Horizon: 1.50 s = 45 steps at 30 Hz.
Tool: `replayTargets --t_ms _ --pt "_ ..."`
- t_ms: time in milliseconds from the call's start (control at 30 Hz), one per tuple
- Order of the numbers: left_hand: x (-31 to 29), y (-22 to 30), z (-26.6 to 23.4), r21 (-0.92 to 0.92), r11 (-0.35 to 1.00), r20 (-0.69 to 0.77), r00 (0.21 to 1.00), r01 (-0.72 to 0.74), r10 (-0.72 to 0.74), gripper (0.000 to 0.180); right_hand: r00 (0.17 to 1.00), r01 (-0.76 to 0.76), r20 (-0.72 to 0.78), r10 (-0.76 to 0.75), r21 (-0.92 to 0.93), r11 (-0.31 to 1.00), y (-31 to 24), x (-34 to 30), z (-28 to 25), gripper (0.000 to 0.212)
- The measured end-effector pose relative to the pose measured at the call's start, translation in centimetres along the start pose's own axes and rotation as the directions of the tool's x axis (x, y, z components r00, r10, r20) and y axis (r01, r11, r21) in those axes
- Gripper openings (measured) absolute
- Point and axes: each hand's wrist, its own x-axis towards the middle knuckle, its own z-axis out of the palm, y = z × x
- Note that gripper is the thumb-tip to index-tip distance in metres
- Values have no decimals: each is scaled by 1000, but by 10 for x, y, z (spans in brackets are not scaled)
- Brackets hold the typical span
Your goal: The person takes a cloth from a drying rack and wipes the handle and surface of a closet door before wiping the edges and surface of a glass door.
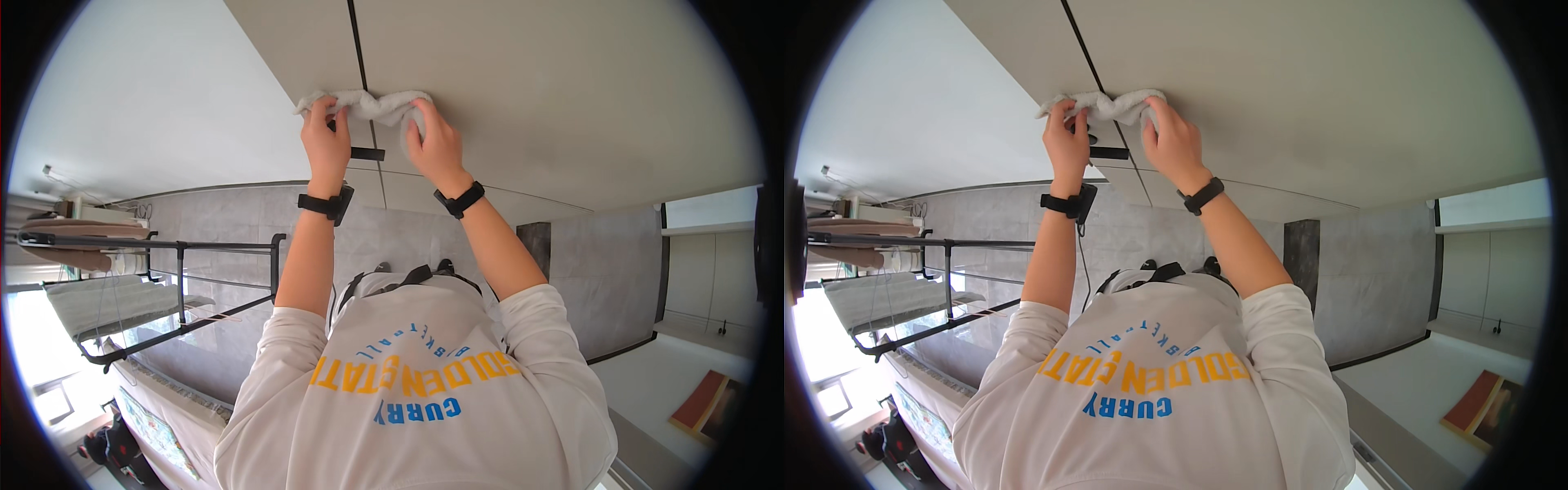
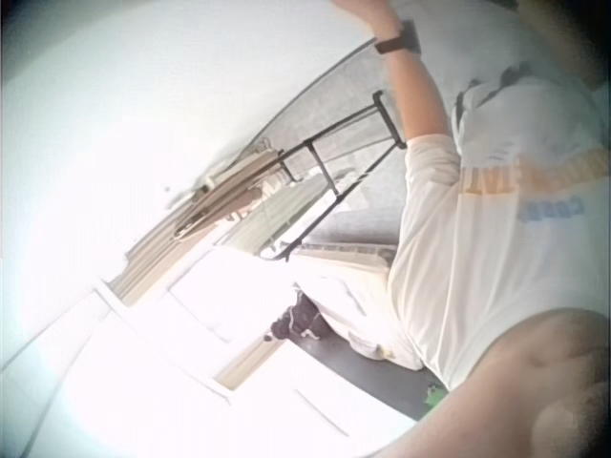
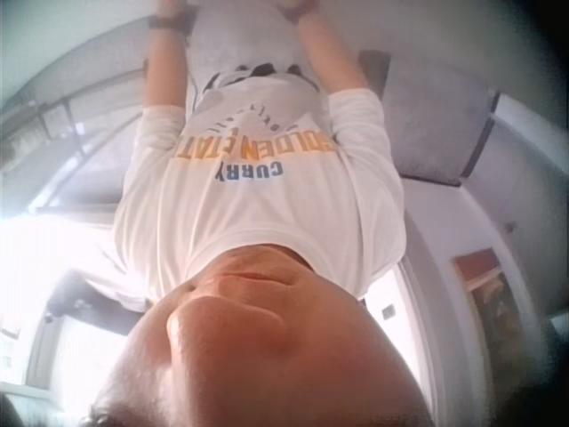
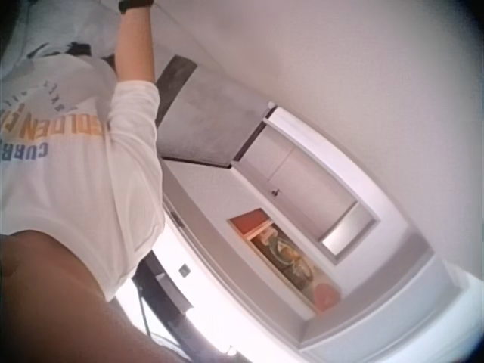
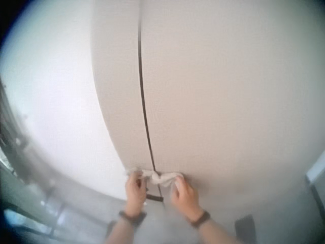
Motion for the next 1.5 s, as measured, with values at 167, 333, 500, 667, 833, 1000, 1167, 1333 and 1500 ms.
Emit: replayTargets --t_ms 167,333,500,667,833,1000,1167,1333,1500 --pt "-12 -3 13 43 999 69 998 -13 10 17 999 -29 29 31 -79 996 22 -23 -7 35" --pt "-24 -3 26 73 994 124 990 -80 70 20 996 -71 49 79 -148 986 46 -52 -14 34" --pt "-56 23 67 143 955 367 910 -260 193 19 976 -169 86 200 -278 945 72 -86 -25 35" --pt "-79 29 86 124 989 370 929 -84 32 20 946 -254 112 304 -323 912 88 -104 -42 37" --pt "-91 25 82 -50 999 315 949 -6 22 20 918 -307 174 356 -255 917 90 -105 -40 40" --pt "-94 25 42 -52 999 283 959 13 2 22 939 -276 164 304 -173 945 78 -93 -21 40" --pt "-81 8 -14 5 999 16 999 51 -51 18 955 -209 205 215 -49 977 38 -54 -4 40" --pt "-65 1 -50 -57 997 -118 991 56 -63 19 974 -80 214 76 6 997 6 -18 24 43" --pt "-73 6 -55 29 995 -28 995 96 -95 18 955 -44 291 63 -70 997 20 -31 34 45"
